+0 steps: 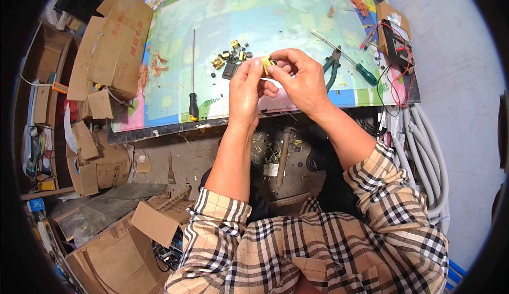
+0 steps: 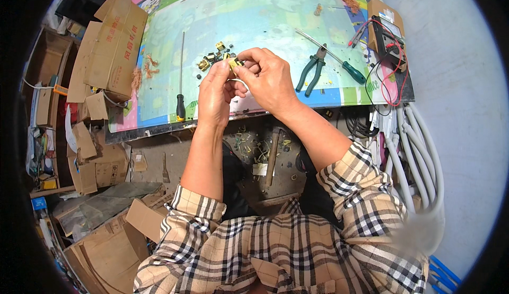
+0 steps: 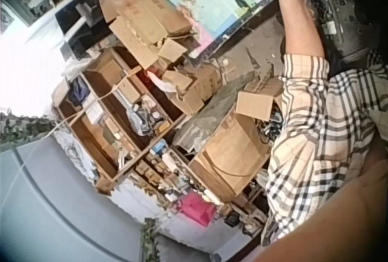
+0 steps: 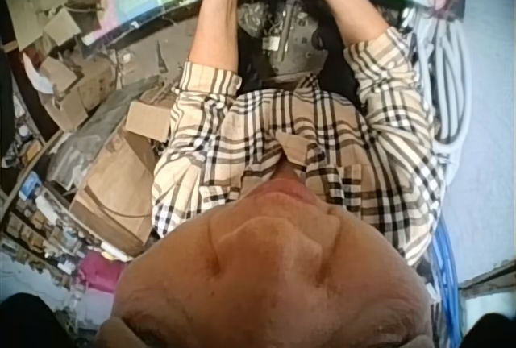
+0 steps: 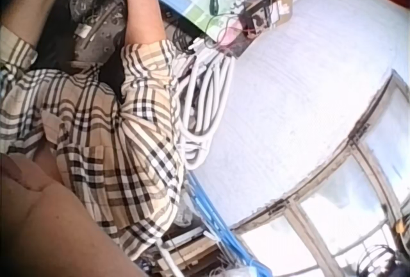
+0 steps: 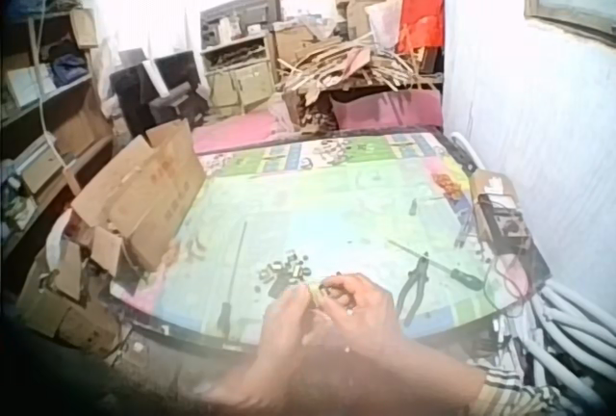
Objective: The person sits on the floor and assembles small electronic components by hand, connecting wires to connectors and arranging them on a low table. The person occasionally reaches down to retrieve additional parts from the floor.
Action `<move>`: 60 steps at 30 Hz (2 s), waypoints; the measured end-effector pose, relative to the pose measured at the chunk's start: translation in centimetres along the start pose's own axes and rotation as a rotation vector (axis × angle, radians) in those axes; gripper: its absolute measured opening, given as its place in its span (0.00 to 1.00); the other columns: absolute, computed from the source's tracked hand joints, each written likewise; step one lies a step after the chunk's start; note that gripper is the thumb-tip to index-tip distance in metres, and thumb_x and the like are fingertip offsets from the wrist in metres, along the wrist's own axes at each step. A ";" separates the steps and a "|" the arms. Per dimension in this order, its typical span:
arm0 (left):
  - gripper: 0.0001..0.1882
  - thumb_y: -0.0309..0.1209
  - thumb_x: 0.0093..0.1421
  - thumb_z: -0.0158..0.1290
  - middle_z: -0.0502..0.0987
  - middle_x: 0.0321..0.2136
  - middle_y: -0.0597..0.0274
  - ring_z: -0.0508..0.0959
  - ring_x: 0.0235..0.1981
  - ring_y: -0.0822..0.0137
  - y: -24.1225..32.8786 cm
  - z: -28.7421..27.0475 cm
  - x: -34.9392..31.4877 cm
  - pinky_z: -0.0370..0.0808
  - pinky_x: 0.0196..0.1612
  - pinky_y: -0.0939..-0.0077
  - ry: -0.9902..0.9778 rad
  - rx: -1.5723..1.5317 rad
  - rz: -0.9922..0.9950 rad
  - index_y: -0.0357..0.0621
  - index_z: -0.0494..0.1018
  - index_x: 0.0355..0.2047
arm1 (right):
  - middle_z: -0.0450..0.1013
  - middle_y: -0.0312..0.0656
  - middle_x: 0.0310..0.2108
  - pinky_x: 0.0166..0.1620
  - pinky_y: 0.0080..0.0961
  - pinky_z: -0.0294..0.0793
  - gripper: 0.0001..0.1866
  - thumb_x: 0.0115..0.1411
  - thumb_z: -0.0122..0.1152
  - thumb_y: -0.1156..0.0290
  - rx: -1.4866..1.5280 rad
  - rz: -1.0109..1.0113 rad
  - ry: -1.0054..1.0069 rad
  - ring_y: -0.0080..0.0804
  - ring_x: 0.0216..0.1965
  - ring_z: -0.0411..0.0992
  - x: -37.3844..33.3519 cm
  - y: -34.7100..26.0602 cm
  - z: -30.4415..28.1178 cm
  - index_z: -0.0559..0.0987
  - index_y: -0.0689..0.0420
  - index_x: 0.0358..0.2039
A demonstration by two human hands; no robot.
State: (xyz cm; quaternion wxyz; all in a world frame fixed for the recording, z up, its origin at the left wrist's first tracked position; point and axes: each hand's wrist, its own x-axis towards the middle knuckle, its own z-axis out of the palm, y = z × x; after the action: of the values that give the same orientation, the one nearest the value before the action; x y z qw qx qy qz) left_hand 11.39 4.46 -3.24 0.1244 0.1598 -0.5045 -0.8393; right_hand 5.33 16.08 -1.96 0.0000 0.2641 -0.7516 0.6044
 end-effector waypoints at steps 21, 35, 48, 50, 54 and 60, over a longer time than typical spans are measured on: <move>0.11 0.36 0.64 0.52 0.73 0.25 0.65 0.71 0.21 0.73 -1.8 -2.1 -0.3 0.71 0.26 0.78 -0.071 -0.419 -0.188 0.40 0.73 0.37 | 0.76 0.43 0.26 0.32 0.20 0.74 0.07 0.56 0.57 0.78 0.095 0.045 -0.091 0.22 0.27 0.75 -1.7 0.1 0.1 0.76 0.66 0.35; 0.13 0.35 0.64 0.51 0.78 0.30 0.50 0.78 0.22 0.68 -3.2 -4.1 -0.6 0.79 0.24 0.77 0.042 -0.299 -0.256 0.34 0.71 0.38 | 0.76 0.48 0.27 0.35 0.33 0.74 0.11 0.55 0.60 0.66 -0.150 0.086 -0.287 0.41 0.30 0.76 -1.7 3.5 -0.4 0.78 0.62 0.33; 0.16 0.28 0.61 0.53 0.78 0.35 0.51 0.78 0.31 0.69 -2.4 -7.4 -2.8 0.79 0.35 0.77 0.123 0.021 -0.196 0.34 0.68 0.47 | 0.79 0.49 0.31 0.42 0.39 0.75 0.11 0.52 0.56 0.62 -0.998 0.462 0.087 0.46 0.36 0.77 1.5 21.3 -14.6 0.82 0.54 0.30; 0.16 0.28 0.61 0.53 0.78 0.36 0.51 0.78 0.32 0.69 -2.3 -8.2 -3.1 0.79 0.36 0.76 0.135 0.061 -0.184 0.34 0.68 0.47 | 0.79 0.48 0.30 0.40 0.38 0.75 0.11 0.53 0.56 0.62 -1.019 0.425 0.000 0.44 0.34 0.78 1.2 22.2 -14.2 0.82 0.54 0.31; 0.21 0.30 0.61 0.54 0.77 0.38 0.52 0.78 0.33 0.69 -2.4 -7.9 -2.7 0.77 0.39 0.75 0.150 0.133 -0.153 0.31 0.67 0.51 | 0.79 0.46 0.29 0.41 0.37 0.75 0.13 0.53 0.57 0.61 -0.916 0.445 -0.308 0.46 0.34 0.77 1.6 20.6 -11.6 0.82 0.54 0.33; 0.18 0.30 0.62 0.54 0.77 0.32 0.59 0.75 0.28 0.74 -1.6 -8.3 -3.6 0.76 0.34 0.79 0.077 0.278 -0.168 0.33 0.70 0.49 | 0.79 0.48 0.30 0.42 0.36 0.75 0.13 0.53 0.62 0.60 -0.727 0.471 -0.943 0.45 0.36 0.77 -1.6 18.1 -3.8 0.82 0.55 0.32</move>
State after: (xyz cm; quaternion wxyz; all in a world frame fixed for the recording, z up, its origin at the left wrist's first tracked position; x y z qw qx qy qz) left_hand 17.87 -0.18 -7.85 0.0497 0.2494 -0.5955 -0.7621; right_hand -1.68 22.51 -17.87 -0.3737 0.3125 -0.8659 0.1136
